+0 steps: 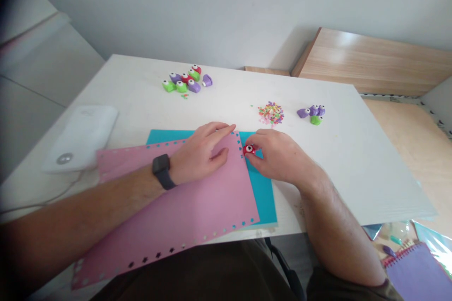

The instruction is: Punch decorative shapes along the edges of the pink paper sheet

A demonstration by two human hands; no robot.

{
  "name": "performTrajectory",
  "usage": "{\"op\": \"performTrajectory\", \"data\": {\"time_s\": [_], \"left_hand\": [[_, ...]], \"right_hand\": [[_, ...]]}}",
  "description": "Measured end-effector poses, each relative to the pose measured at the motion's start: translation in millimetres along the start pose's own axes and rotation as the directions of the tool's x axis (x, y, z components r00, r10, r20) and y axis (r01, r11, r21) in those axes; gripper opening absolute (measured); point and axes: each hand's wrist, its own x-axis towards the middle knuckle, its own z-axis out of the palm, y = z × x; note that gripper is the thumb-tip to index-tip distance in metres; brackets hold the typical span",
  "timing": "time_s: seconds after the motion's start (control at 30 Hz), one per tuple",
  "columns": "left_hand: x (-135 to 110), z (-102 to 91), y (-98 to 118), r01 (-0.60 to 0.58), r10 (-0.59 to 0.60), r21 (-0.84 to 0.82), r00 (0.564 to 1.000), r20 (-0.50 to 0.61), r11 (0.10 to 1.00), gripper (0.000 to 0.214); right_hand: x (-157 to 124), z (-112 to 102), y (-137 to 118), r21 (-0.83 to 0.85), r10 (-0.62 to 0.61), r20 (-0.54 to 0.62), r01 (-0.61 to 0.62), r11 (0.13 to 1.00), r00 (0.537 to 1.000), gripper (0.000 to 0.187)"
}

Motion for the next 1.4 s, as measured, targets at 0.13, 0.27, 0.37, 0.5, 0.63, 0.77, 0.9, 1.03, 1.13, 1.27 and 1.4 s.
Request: {"op": "performTrajectory", "data": {"time_s": [0.13, 0.27, 0.37, 0.5, 0.63, 0.77, 0.9, 1.03, 1.13, 1.27, 1.4], "left_hand": [[0, 1.0, -2, 0.019, -0.019, -0.006, 1.000, 0.014, 1.000, 0.062], [0, 1.3, -2, 0.031, -0.030, -0.011, 0.999, 0.013, 0.999, 0.062], [1, 0.8, -2, 0.040, -0.040, -0.018, 0.999, 0.010, 0.999, 0.060], [1, 0.3, -2, 0.049, -0.049, -0.032, 0.999, 0.003, 0.998, 0.059], [1, 0.6, -2, 0.053, -0.053, -0.031, 0.998, -0.017, 0.998, 0.058], [2, -0.5, -2, 0.044, -0.045, -0.031, 0.999, -0.012, 0.999, 0.049], [3, -3.6, 0, 0.030, -0.031, -0.056, 0.999, -0.019, 0.998, 0.037], [3, -6.4, 2, 0.016, -0.020, -0.103, 0.999, -0.041, 0.995, 0.031], [3, -8.1, 3, 0.018, -0.026, -0.133, 0.998, -0.059, 0.991, 0.027], [3, -9.6, 3, 0.019, -0.034, -0.170, 0.996, -0.085, 0.985, 0.028], [3, -10.0, 3, 0.013, -0.031, -0.192, 0.995, -0.093, 0.981, 0.029]], "right_hand": [[1, 0, 0, -0.008, 0.013, -0.011, -0.013, 1.000, 1.000, 0.017], [1, 0, 2, -0.021, 0.048, -0.019, -0.048, 0.999, 0.999, 0.018], [0, -1, 3, -0.045, 0.083, 0.000, -0.083, 0.996, 0.997, 0.019], [0, -2, 2, -0.090, 0.106, 0.000, -0.106, 0.990, 0.994, 0.019], [0, -2, 1, -0.127, 0.115, -0.037, -0.119, 0.985, 0.993, 0.018], [-1, 1, 4, -0.105, 0.099, -0.053, -0.104, 0.989, 0.994, 0.018], [-1, 2, 8, -0.055, 0.046, -0.094, -0.051, 0.997, 0.994, 0.024], [-1, 4, 8, -0.036, -0.043, -0.106, 0.040, 0.999, 0.993, 0.025], [-1, 6, 7, -0.068, -0.067, -0.113, 0.059, 0.996, 0.991, 0.024], [-1, 12, 6, -0.107, -0.074, -0.097, 0.064, 0.992, 0.992, 0.022], [1, 18, 8, -0.115, -0.077, -0.079, 0.068, 0.991, 0.994, 0.018]]}}
